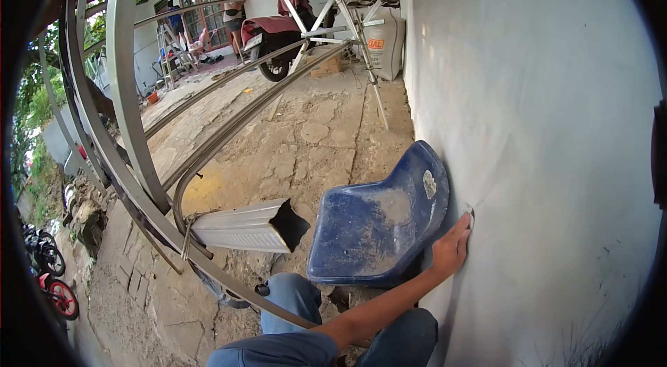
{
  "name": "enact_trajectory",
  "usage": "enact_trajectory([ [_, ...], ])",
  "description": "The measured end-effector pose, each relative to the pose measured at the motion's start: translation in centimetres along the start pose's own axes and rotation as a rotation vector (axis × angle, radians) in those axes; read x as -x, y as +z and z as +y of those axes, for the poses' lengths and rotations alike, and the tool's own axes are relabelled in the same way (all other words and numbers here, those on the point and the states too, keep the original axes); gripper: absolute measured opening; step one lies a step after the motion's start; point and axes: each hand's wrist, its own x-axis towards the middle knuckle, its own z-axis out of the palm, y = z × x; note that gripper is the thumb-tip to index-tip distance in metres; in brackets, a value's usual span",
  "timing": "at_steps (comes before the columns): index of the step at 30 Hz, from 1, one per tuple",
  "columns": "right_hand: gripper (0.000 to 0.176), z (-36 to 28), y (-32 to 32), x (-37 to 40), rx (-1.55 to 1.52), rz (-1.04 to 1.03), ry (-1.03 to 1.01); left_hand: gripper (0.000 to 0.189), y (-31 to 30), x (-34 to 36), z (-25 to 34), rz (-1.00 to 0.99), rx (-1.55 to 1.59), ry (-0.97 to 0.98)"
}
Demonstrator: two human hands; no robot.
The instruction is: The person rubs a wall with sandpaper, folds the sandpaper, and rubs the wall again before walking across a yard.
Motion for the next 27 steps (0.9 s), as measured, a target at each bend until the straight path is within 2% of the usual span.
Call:
enact_trajectory([
  [4,0.018,-0.5,-0.4,0.1,0.008,-0.015,0.024,0.031,0.4,-0.7,-1.3,0.046,0.004,0.020],
  [6,0.017,-0.8,-0.7,0.3,0.010,-0.031,0.050,0.031,0.2,0.2,-2.5,-0.054,-0.075,-0.082],
  [8,0.016,-1.3,-0.9,0.4,0.005,-0.059,0.095,0.027,0.1,1.8,-4.5,-0.067,-0.093,-0.055],
  [10,0.016,-2.1,-0.8,0.6,-0.006,-0.096,0.166,0.022,-0.1,4.3,-6.1,-0.177,-0.193,-0.091],
  [11,0.015,-2.3,-0.6,0.6,-0.015,-0.135,0.224,0.022,0.8,6.0,-8.3,-0.133,-0.185,-0.091],
  [14,0.014,-3.0,0.8,1.4,-0.100,-0.222,0.440,0.027,1.0,5.4,-5.6,-0.059,-0.008,-0.173],
  [15,0.014,-3.1,1.7,1.8,-0.126,-0.241,0.505,0.028,1.2,4.3,-4.7,0.028,0.021,-0.039],
  [16,0.014,-2.5,2.7,2.0,-0.050,-0.249,0.403,0.028,1.1,3.7,-3.4,-0.002,0.122,-0.117],
  [17,0.015,-1.7,4.2,2.0,0.015,-0.249,0.294,0.029,1.1,2.7,-2.2,0.014,0.199,-0.076],
  [18,0.015,-1.6,4.7,2.1,0.032,-0.283,0.313,0.030,0.8,2.1,-1.2,-0.017,0.225,-0.094],
  [20,0.009,-1.2,6.1,2.0,-0.169,-0.400,0.398,0.031,0.9,2.1,-1.6,-0.012,0.188,0.053],
  [24,0.007,-1.3,11.3,6.5,-0.421,-0.487,0.524,0.031,1.1,6.2,-5.3,-0.046,0.135,-0.029],
  [26,0.008,-1.6,12.8,9.2,-0.504,-0.513,0.563,0.030,1.1,8.0,-6.4,-0.078,0.102,-0.182],
  [27,0.009,-1.7,13.2,10.3,-0.592,-0.623,0.624,0.030,1.1,8.1,-6.7,-0.082,0.103,-0.194],
])
